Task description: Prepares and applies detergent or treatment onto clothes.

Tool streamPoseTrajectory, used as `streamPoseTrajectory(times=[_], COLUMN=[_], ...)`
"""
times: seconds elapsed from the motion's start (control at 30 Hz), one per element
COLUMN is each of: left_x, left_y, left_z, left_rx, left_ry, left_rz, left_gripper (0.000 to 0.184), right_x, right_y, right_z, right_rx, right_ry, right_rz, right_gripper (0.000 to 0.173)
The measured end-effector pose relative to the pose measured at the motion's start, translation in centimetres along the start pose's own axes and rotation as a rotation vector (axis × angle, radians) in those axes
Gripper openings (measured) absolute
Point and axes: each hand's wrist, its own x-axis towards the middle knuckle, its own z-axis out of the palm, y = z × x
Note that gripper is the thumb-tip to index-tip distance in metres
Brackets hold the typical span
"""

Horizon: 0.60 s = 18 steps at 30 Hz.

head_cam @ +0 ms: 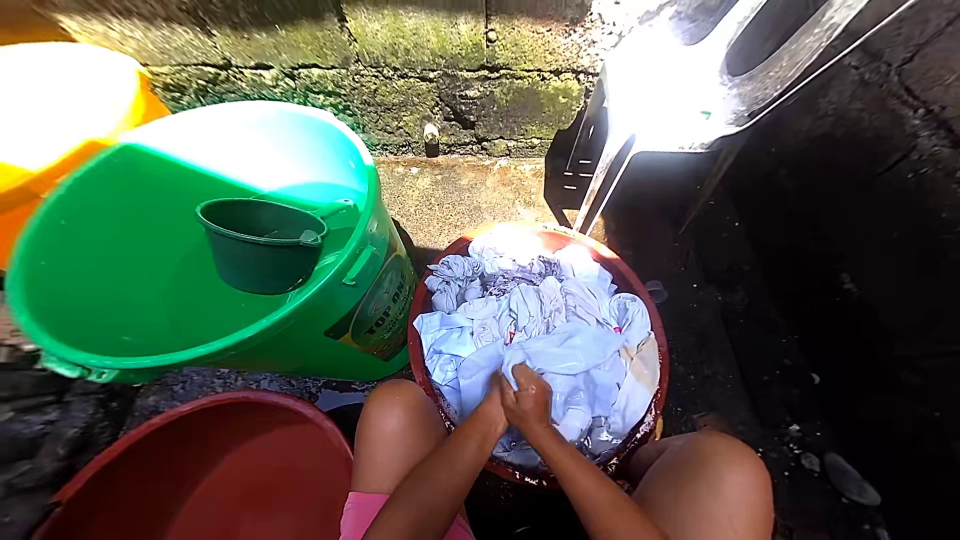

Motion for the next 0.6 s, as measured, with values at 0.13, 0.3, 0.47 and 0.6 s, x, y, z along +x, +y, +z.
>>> streamPoseTrajectory(times=[0.13, 0.3, 0.47, 0.6], left_x=[-0.1, 0.3, -1.6, -6.6], left_y=[2.9, 6.5, 10.6, 17.2], left_z=[2.5, 1.6, 3.0, 6.5], left_rx=[-0.100, -0.065, 0.188, 0.346], left_ry=[-0.238, -0.333, -0.359, -0.402], left_rz=[-0.308, -0.090, 0.147, 0.398], left_gripper=[0.048, 0.044, 0.028, 0.017], right_x=[6.2, 7.1, 8.0, 10.2], right_y=[8.1, 6.8, 3.8, -2.6], right_z=[-4.9, -10.9, -15.5, -21.6], right_rx=[0.518, 1.129, 1.057, 0.991], right_ry=[-0.184, -0.176, -0.208, -0.153], right_rz=[0.689, 0.754, 0.602, 0.379], right_gripper=[0.042, 0.032, 0.030, 0.027])
